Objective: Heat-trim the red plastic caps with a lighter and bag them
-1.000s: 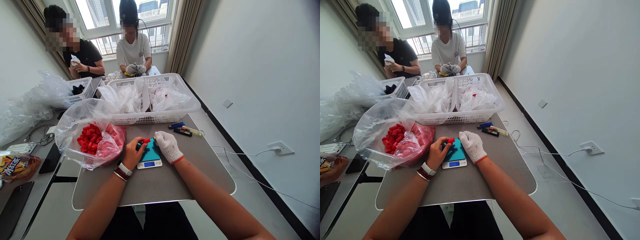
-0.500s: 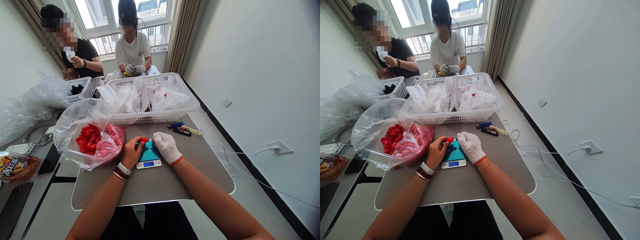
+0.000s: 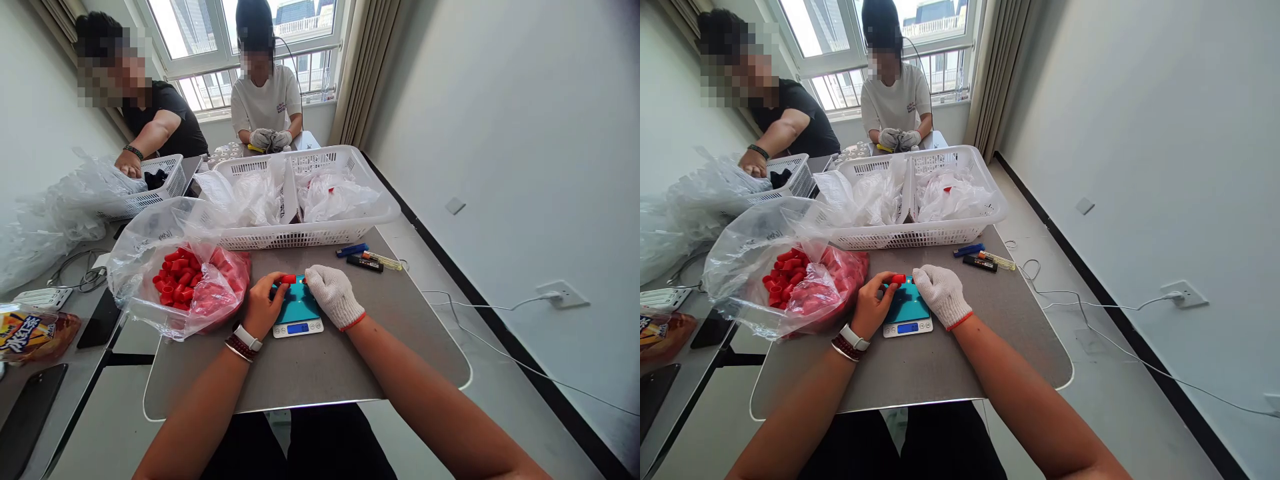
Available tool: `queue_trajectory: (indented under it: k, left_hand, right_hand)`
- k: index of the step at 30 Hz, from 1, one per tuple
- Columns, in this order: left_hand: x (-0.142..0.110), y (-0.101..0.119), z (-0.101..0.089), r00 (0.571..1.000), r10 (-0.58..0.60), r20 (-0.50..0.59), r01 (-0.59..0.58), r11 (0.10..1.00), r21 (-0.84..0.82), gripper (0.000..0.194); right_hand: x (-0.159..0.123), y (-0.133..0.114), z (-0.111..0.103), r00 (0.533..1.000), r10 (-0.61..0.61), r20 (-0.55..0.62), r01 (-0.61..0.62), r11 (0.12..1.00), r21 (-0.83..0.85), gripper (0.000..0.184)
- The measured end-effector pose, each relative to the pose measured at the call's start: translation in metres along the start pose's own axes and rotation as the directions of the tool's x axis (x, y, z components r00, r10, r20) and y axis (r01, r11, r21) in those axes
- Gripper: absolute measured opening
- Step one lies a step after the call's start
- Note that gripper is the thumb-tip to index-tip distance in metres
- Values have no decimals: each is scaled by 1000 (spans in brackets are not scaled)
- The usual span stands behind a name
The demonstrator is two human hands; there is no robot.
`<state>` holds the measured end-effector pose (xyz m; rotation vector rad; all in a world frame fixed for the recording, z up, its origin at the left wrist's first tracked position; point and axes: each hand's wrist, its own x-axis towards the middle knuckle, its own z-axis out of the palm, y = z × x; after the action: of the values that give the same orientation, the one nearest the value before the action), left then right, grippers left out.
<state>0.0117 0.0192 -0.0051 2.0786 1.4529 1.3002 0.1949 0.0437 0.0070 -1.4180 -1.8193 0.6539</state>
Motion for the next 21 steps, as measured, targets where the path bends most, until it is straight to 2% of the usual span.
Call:
queue_trajectory:
  k: [5,9,13,17,21]
  left_hand:
    - [0,1,0,996,74,43,-75,997,20,22]
    - [-3,3,0,998,12,57,-11,1000,-22,20]
    - [-3,2,0,999,-42,20,43,998,-49,21]
    - [-1,1,-1,999,33,16,-33,999,9,22]
    - [0,1,-1,995,93,36,-94,995,25,23]
  right_hand:
    - [2,5,3,999,12,-49,-14,999,-35,54]
    - [2,5,3,999,14,-52,-20,994,-111,54]
    - [1,0,0,1000,9,1,-9,996,-91,53]
    - [0,-2,-1,1000,-15,22,16,999,-36,52]
    - [0,2,0,1000,1,-25,-2,998,-56,53]
